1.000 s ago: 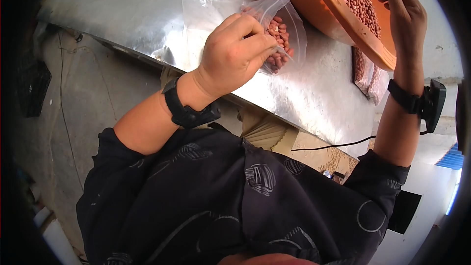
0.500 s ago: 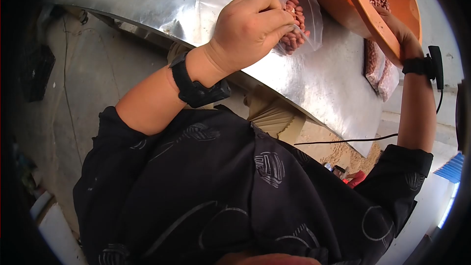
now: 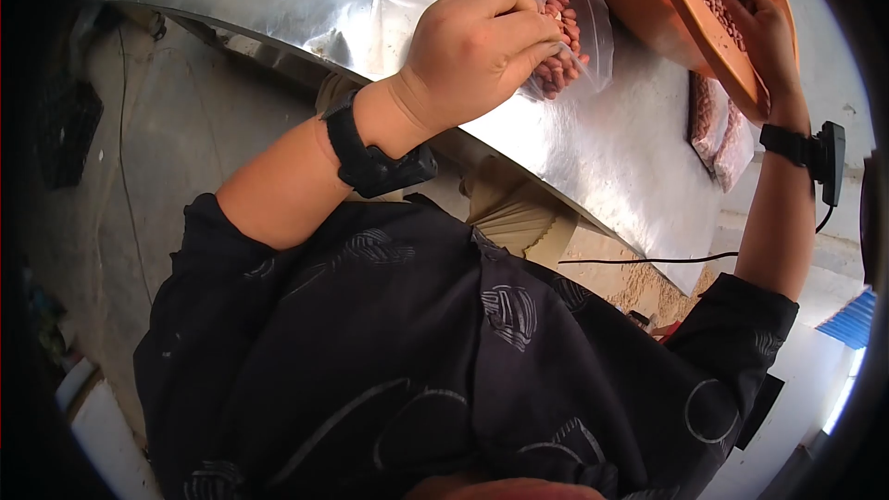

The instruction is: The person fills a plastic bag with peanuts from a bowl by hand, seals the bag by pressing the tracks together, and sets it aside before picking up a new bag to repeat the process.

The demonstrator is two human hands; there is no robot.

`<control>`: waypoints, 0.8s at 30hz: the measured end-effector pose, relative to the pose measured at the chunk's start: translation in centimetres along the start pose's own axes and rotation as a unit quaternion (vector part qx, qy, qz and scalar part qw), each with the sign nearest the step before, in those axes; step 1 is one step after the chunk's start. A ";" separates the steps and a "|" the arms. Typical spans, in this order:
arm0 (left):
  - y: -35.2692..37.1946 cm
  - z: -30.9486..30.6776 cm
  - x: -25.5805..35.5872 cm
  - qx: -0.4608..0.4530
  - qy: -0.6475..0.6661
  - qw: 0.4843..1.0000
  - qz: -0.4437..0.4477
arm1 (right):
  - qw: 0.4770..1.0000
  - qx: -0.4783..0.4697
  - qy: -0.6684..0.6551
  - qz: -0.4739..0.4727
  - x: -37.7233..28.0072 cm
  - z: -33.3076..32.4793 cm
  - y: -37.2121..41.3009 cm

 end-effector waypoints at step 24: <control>-0.8 0.8 1.0 -0.034 -0.022 0.999 -0.015 | 0.955 0.101 -0.250 -0.126 -15.8 5.2 6.6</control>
Point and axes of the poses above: each hand's wrist, its own y-axis away from the middle knuckle, its own z-axis out of the palm, x = y × z, the point moved 9 cm from there along -y, towards the middle knuckle, and after that the axes turned 2 degrees about z, right-handed, at the moved point
